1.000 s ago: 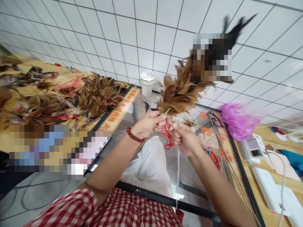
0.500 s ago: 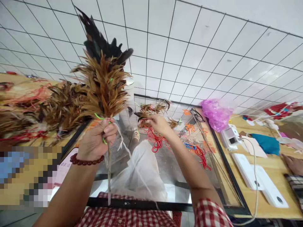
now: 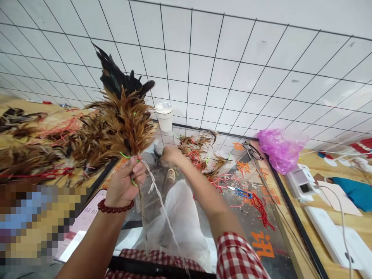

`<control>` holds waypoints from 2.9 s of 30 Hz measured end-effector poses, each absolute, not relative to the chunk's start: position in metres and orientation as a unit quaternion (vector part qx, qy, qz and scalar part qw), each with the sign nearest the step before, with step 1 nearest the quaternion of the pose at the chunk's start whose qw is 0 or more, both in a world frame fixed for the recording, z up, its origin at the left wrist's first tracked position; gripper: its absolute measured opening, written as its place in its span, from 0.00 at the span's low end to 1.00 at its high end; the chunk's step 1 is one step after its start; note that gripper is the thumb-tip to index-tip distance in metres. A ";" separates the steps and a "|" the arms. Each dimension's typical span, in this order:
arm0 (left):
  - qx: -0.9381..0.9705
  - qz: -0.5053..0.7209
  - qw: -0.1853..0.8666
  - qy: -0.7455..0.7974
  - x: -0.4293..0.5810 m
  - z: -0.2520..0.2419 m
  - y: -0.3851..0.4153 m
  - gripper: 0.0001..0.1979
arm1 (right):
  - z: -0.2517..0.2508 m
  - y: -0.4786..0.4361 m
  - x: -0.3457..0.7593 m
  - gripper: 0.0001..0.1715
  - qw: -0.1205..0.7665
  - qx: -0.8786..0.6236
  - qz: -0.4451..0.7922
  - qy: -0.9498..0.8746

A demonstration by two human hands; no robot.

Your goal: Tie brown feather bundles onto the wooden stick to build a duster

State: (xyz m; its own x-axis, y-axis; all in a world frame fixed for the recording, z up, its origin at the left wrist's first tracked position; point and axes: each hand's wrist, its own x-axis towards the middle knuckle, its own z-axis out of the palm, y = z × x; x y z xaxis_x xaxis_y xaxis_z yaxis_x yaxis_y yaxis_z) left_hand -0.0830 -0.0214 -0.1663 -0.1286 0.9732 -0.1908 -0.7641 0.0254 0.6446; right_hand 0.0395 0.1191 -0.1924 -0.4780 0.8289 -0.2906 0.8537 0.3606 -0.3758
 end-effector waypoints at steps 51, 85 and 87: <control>0.350 0.532 0.660 0.400 0.013 -0.161 0.011 0.14 | -0.153 0.044 0.159 0.13 -0.462 0.469 -0.218 0.721; 0.760 0.359 0.256 0.478 0.026 -0.171 -0.028 0.09 | -0.106 0.071 0.170 0.09 0.000 0.383 -0.190 0.904; 0.802 0.301 0.229 0.462 0.021 -0.173 -0.025 0.04 | -0.107 0.072 0.173 0.08 -0.024 0.387 -0.210 0.898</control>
